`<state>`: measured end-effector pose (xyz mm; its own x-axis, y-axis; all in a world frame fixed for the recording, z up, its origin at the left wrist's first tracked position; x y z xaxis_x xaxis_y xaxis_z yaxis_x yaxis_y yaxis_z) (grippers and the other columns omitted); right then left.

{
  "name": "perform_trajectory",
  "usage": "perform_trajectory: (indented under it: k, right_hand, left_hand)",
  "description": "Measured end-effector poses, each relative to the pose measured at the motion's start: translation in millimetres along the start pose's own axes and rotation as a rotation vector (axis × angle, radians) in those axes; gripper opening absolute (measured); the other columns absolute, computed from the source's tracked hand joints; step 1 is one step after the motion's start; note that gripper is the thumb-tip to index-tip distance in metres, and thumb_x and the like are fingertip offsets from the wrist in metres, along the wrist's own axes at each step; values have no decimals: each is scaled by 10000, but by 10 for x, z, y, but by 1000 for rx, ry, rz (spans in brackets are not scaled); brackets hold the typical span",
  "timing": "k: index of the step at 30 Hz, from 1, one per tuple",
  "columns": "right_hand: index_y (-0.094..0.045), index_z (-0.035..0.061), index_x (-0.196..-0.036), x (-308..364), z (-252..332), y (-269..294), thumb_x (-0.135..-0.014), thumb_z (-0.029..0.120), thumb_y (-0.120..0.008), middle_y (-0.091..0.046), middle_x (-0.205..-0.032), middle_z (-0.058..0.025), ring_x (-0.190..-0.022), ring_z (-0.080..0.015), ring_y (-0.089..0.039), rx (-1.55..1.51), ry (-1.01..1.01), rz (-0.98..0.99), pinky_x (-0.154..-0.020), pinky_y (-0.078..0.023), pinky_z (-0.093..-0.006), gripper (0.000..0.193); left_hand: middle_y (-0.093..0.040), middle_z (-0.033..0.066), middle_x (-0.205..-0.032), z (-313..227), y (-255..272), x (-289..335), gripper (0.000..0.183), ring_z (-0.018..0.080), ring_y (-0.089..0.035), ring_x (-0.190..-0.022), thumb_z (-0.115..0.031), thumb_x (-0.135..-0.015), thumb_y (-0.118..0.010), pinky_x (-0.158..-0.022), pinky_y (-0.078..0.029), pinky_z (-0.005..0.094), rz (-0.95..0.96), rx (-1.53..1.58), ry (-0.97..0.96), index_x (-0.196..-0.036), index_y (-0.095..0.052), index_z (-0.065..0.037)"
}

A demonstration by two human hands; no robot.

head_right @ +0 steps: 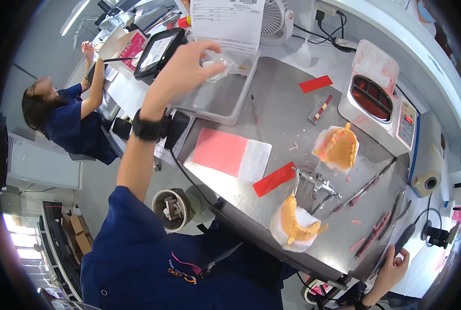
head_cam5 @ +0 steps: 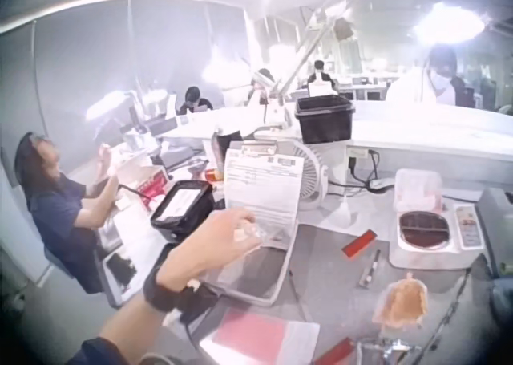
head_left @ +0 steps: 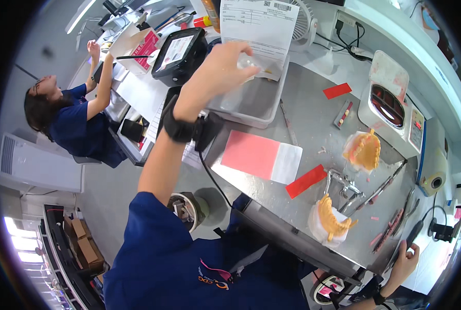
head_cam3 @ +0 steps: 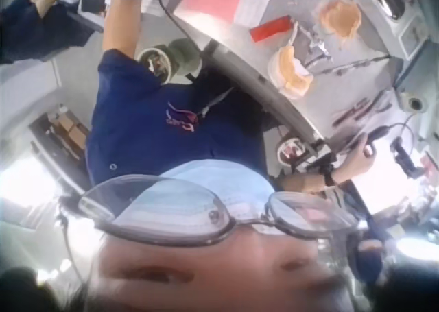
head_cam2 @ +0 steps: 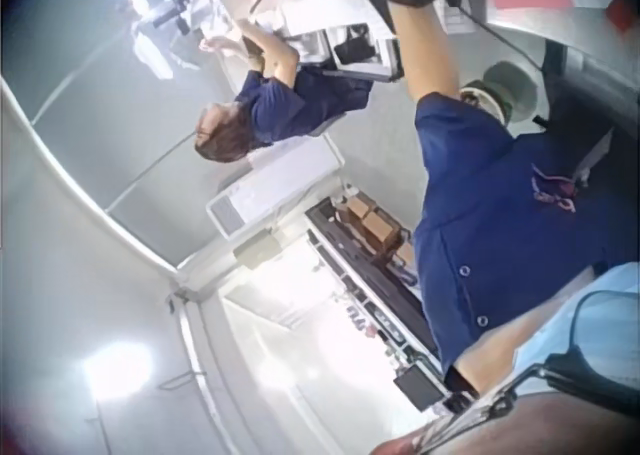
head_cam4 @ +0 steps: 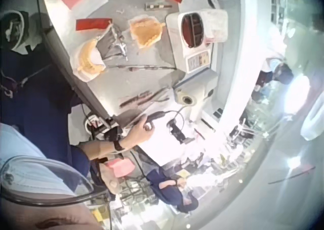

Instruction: Using a rotary handpiece to grind and adjust a dental cast and mold on an articulator.

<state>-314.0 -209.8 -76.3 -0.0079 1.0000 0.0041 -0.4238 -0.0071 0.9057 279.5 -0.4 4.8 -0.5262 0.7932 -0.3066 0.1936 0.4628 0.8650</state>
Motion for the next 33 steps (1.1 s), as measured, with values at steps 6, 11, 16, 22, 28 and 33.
perform_trajectory:
  k: [6,11,16,22,28,33]
  right_hand:
    - [-606,22,-1098,392,637,71,-933,252,-666,-570,-816,-16,-666,-37,-459,-334,162,-380,-578,-373,-216,290]
    - [-599,-16,-1140,866,1603,1,-984,172,-564,-637,-928,-49,-708,-58,-503,-814,463,-54,-593,-380,-190,247]
    - [-530,-49,-1288,954,2189,-212,-1033,259,-454,-647,-1111,-134,-932,-191,-639,-1138,678,482,-780,-492,-290,406]
    - [-476,-61,-1343,842,2213,-269,-1026,300,-486,-619,-1202,-160,-1003,-242,-654,-1214,656,765,-893,-505,-353,480]
    - [-612,-58,-1204,794,2183,-366,-891,196,-697,-650,-1160,-136,-1025,-197,-632,-950,835,730,-891,-480,-314,411]
    - [-688,-8,-1098,819,2182,-397,-816,147,-716,-678,-1113,-151,-1001,-243,-654,-787,971,583,-871,-495,-315,324]
  left_hand:
    - [-663,238,-1032,544,-375,-208,540,382,-638,-994,-267,-692,-755,-871,-503,399,144,-273,-84,-1112,-620,45]
    - [-698,156,-934,-331,95,263,442,258,-691,-817,-283,-790,-744,-735,-527,360,-192,-12,-82,-1091,-639,24]
    - [-550,78,-1221,-1833,-176,880,682,209,-621,-1084,-22,-677,-844,-892,-563,322,-11,638,-379,-1291,-547,1]
    - [-515,108,-1286,-1851,-459,1014,907,224,-570,-1147,-240,-531,-928,-905,-557,346,81,727,-419,-1323,-537,-32]
    - [-490,131,-1395,-1626,-580,1198,1090,273,-537,-1219,-439,-436,-918,-951,-507,380,193,611,-549,-1368,-502,-56]
    - [-569,140,-1326,-1551,-706,1276,834,302,-581,-1186,-229,-575,-902,-955,-495,377,196,647,-547,-1309,-554,-40]
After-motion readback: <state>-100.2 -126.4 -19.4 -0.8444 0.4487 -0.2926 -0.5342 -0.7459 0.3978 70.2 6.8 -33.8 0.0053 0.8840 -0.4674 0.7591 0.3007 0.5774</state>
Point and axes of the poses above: each hand's wrist, its own x-axis away from the middle knuckle, its own y-axis out of the back of the hand, z = x × y, the point moved 1 cm from there along -x, towards the middle knuckle
